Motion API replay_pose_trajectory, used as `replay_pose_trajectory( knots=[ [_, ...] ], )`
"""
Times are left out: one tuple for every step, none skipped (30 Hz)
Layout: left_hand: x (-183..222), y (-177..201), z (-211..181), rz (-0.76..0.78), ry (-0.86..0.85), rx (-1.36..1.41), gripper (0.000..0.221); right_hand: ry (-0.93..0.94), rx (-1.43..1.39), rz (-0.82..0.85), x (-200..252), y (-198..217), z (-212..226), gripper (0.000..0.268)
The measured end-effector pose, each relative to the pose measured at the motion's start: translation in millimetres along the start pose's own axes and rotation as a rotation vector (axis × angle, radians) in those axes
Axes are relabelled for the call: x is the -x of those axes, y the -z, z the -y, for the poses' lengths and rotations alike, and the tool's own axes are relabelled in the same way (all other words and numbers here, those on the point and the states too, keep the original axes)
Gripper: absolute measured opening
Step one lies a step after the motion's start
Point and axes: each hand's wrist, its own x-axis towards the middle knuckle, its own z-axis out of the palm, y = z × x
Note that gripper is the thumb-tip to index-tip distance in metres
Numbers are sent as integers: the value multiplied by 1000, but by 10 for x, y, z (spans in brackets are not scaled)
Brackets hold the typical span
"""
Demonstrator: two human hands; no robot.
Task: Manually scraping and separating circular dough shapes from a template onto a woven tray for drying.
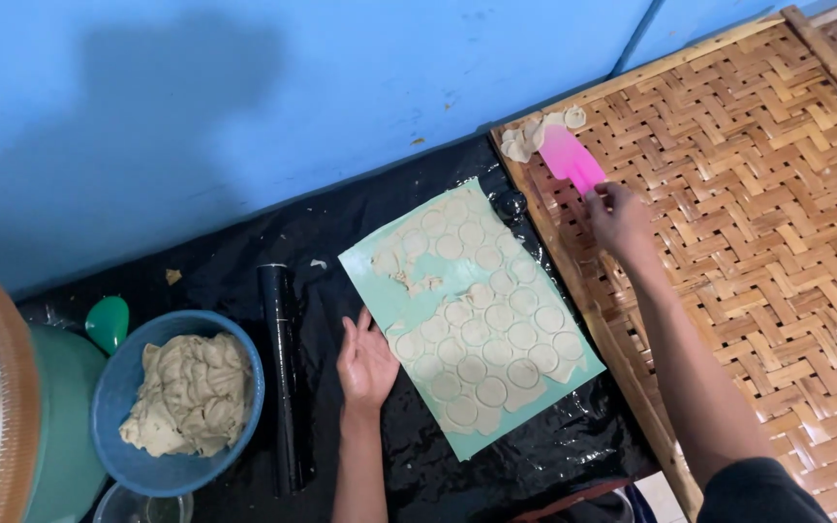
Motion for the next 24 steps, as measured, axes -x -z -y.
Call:
replay_pose_trajectory(
  knots=[
    [-7, 13, 5, 0, -2, -3, 74, 2, -3, 0, -47, -16, 13, 36],
    [-14, 26, 11, 0, -4, 5, 74, -4, -38, 18, -94, -31, 26, 37],
    [-4, 39, 19, -4, -5, 14, 74, -11, -73, 37, -124, -48, 31, 37],
    [8, 34, 17, -6, -5, 11, 74, -12, -76, 40, -126, -57, 45, 37],
    [3, 30, 18, -5, -7, 17, 74, -43, -53, 53, -141, -57, 62, 36],
    [-2, 27, 18, -3, -9, 23, 74, -73, -30, 67, -156, -59, 81, 36],
    [-3, 21, 14, -4, -8, 23, 74, -74, -30, 68, -176, -100, 22, 36],
    [-4, 17, 11, -6, -5, 24, 73, -28, 41, 16, -195, -142, -37, 35],
    [-2, 12, 10, -7, -2, 26, 73, 18, 111, -36, -210, -183, -99, 34],
    [-7, 7, 8, -9, -1, 27, 73, 17, 112, -35, -152, -120, 38, 34],
    [-9, 1, 7, -6, -5, 21, 73, -21, 161, -16, -92, -57, 175, 35],
    [-10, -3, 6, -4, -8, 16, 73, -59, 210, 3, -32, 5, 313, 36],
    [-14, 0, 9, -6, -8, 16, 73, -59, 211, 5, 36, 58, 426, 36],
    [-14, 6, 10, -8, -6, 18, 73, -19, 281, 0, 108, 108, 542, 44],
    [0, 16, 8, -13, -7, 21, 74, 23, 351, -4, 183, 151, 665, 54],
    [-2, 41, 16, -16, -10, 22, 74, 26, 352, 0, 200, 147, 644, 54],
    [-4, 65, 19, -3, -7, 27, 74, 96, 405, -45, 208, 137, 629, 55],
    [-5, 91, 20, 10, -5, 33, 73, 166, 458, -91, 217, 125, 616, 57],
    [-2, 82, 15, 4, -8, 34, 73, 169, 458, -85, 272, 135, 608, 57],
    [1, 76, 8, 9, -6, 27, 73, 174, 478, -92, 327, 144, 601, 57],
    [0, 67, 4, 13, -6, 21, 73, 182, 498, -98, 368, 154, 599, 57],
    [-7, 81, 10, 8, -13, 23, 73, 189, 499, -92, 512, 140, 549, 57],
    [-6, 98, 14, 12, -13, 18, 74, 248, 382, -101, 652, 121, 504, 40],
    [-6, 116, 17, 16, -14, 12, 74, 305, 264, -108, 790, 104, 457, 25]
  ],
)
